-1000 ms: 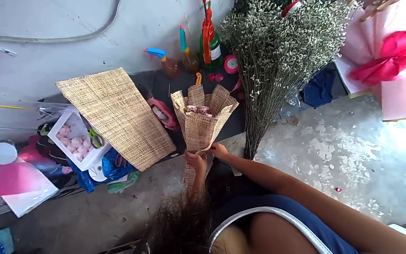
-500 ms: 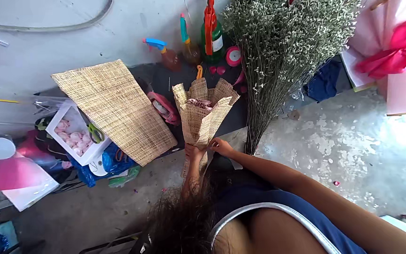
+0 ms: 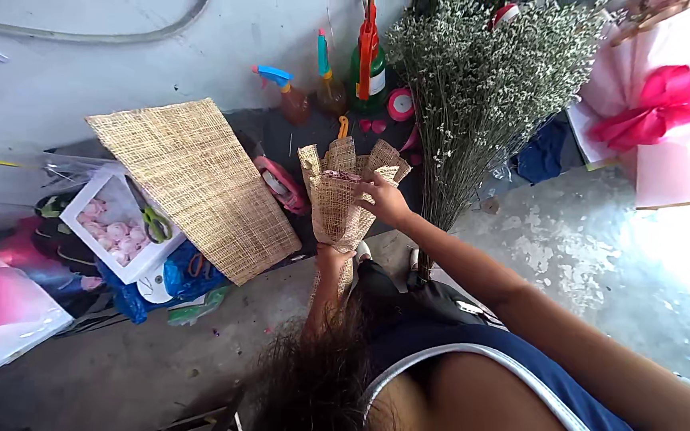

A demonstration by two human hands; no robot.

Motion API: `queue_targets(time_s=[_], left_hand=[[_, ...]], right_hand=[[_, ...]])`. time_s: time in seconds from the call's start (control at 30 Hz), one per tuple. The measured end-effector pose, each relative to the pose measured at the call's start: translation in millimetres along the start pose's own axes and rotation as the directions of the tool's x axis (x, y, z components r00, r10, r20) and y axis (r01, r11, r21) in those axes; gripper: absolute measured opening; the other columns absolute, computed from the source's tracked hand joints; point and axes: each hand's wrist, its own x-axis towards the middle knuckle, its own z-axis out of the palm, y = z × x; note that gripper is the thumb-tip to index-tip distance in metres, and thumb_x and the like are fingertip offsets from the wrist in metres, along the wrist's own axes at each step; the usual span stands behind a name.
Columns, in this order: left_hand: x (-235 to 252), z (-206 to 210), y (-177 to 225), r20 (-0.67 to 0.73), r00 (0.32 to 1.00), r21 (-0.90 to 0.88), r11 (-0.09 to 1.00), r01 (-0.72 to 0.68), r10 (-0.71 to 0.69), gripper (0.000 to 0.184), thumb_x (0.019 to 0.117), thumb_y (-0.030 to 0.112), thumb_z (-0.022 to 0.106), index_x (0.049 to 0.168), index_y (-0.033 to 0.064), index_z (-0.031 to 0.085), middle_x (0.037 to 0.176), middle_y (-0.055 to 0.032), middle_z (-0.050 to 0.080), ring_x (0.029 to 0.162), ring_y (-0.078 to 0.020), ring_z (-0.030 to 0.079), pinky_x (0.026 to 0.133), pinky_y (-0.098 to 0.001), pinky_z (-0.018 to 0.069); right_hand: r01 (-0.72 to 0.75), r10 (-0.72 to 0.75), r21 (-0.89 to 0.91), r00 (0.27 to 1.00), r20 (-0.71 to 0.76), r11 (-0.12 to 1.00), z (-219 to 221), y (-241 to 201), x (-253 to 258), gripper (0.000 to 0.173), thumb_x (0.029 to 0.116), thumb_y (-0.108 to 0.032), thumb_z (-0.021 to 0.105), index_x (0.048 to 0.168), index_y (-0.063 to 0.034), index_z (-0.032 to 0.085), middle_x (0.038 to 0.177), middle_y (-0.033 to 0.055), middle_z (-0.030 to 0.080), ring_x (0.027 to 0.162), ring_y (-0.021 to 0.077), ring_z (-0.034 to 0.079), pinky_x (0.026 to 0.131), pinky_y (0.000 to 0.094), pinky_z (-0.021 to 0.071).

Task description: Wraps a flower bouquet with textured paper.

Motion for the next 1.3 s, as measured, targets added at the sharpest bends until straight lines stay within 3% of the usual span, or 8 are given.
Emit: queue_targets(time_s=[0.23,0.4,0.53,0.67,0.9,1.1,1.23,1.3], left_hand=[[-2,37,-14,-0.2,0.979,-0.165,0.986,-0.002,-0.032,0.121,0.0648,0.044,0.093,0.155,-0.0065,0.029,0.155,-0.0269,0.04,0.144,-0.0412,0.039,0.113,-0.066,0.03],[-18,71,-50,-0.42,0.903,-0.283,0.933,-0.224,0.089,0.107,0.0684,0.043,0.089,0.148,-0.0101,0.041,0.148,-0.0339,0.045,0.141,-0.0474,0.041,0.117,-0.0643,0.0265],[-54,90,-67,-0.334,0.938,-0.873,0.407,-0.269,-0.097,0.051,0.1051,0.005,0.043,0.152,-0.0096,0.029,0.149,-0.0288,0.043,0.134,-0.0306,0.048,0.111,-0.0428,0.0422],[-100,54,-56,-0.076,0.995,-0.461,0.887,0.029,-0.072,0.044,0.1081,0.006,0.044,0.145,-0.017,0.039,0.151,-0.0348,0.042,0.144,-0.0413,0.039,0.12,-0.046,0.03],[-219,-28,12,0.09,0.983,-0.221,0.96,0.174,-0.158,0.042,0.1106,0.008,0.038,0.145,-0.0156,0.041,0.153,-0.0303,0.043,0.146,-0.0322,0.04,0.12,-0.0371,0.0299],[-192,62,-17,-0.241,0.963,-0.695,0.714,-0.087,-0.118,0.045,0.1045,-0.002,0.046,0.144,-0.0192,0.037,0.149,-0.0355,0.043,0.141,-0.0359,0.043,0.118,-0.0401,0.0331],[-166,65,-10,-0.613,0.772,-0.464,0.867,-0.18,-0.168,0.083,0.0827,0.021,0.083,0.147,-0.01,0.041,0.142,-0.034,0.052,0.133,-0.0464,0.05,0.111,-0.0621,0.0388],[-159,61,-8,-0.587,0.791,-0.399,0.912,-0.097,-0.172,0.104,0.0704,0.044,0.092,0.148,-0.0037,0.042,0.144,-0.0294,0.052,0.135,-0.0456,0.049,0.109,-0.0689,0.0359]], right_hand=[[-0.136,0.131,-0.039,0.986,-0.104,0.99,-3,8,5,0.034,0.0942,-0.018,0.074,0.126,-0.0064,0.07,0.13,0.0284,0.055,0.109,0.0419,0.064,0.089,0.0555,0.0559],[0.287,-0.294,-0.098,0.798,-0.525,0.953,-10,9,-74,0.03,0.0943,-0.014,0.067,0.118,0.004,0.065,0.119,0.027,0.059,0.105,0.0323,0.064,0.086,0.0404,0.057],[0.381,-0.365,-0.146,0.604,-0.708,0.913,-13,32,-143,0.027,0.1024,-0.032,0.057,0.128,-0.0244,0.053,0.127,-0.0038,0.053,0.128,0.0115,0.047,0.11,0.0331,0.0377],[0.346,-0.223,0.0,0.604,-0.765,0.938,-6,43,-168,0.027,0.1023,-0.032,0.057,0.128,-0.033,0.047,0.128,-0.0138,0.048,0.122,0.0009,0.048,0.103,0.0249,0.0421],[0.187,-0.162,0.196,0.978,-0.134,0.963,-10,27,-176,0.033,0.0966,-0.007,0.055,0.122,0.014,0.058,0.103,0.0258,0.069,0.092,0.032,0.07,0.085,0.0478,0.0578],[-0.128,0.06,0.209,0.951,0.303,0.969,-26,-14,-181,0.031,0.0948,-0.003,0.065,0.122,0.0133,0.063,0.118,0.0315,0.066,0.114,0.0387,0.064,0.103,0.0528,0.0471],[-0.111,-0.002,0.262,0.918,0.396,0.959,4,31,-154,0.04,0.0996,-0.013,0.063,0.134,0.0058,0.057,0.117,0.0259,0.068,0.104,0.0349,0.07,0.095,0.053,0.0551],[-0.196,0.051,0.202,0.826,0.561,0.96,1,34,-144,0.038,0.1048,-0.014,0.056,0.138,0.0047,0.053,0.123,0.0273,0.065,0.105,0.0361,0.068,0.096,0.0524,0.0533]])
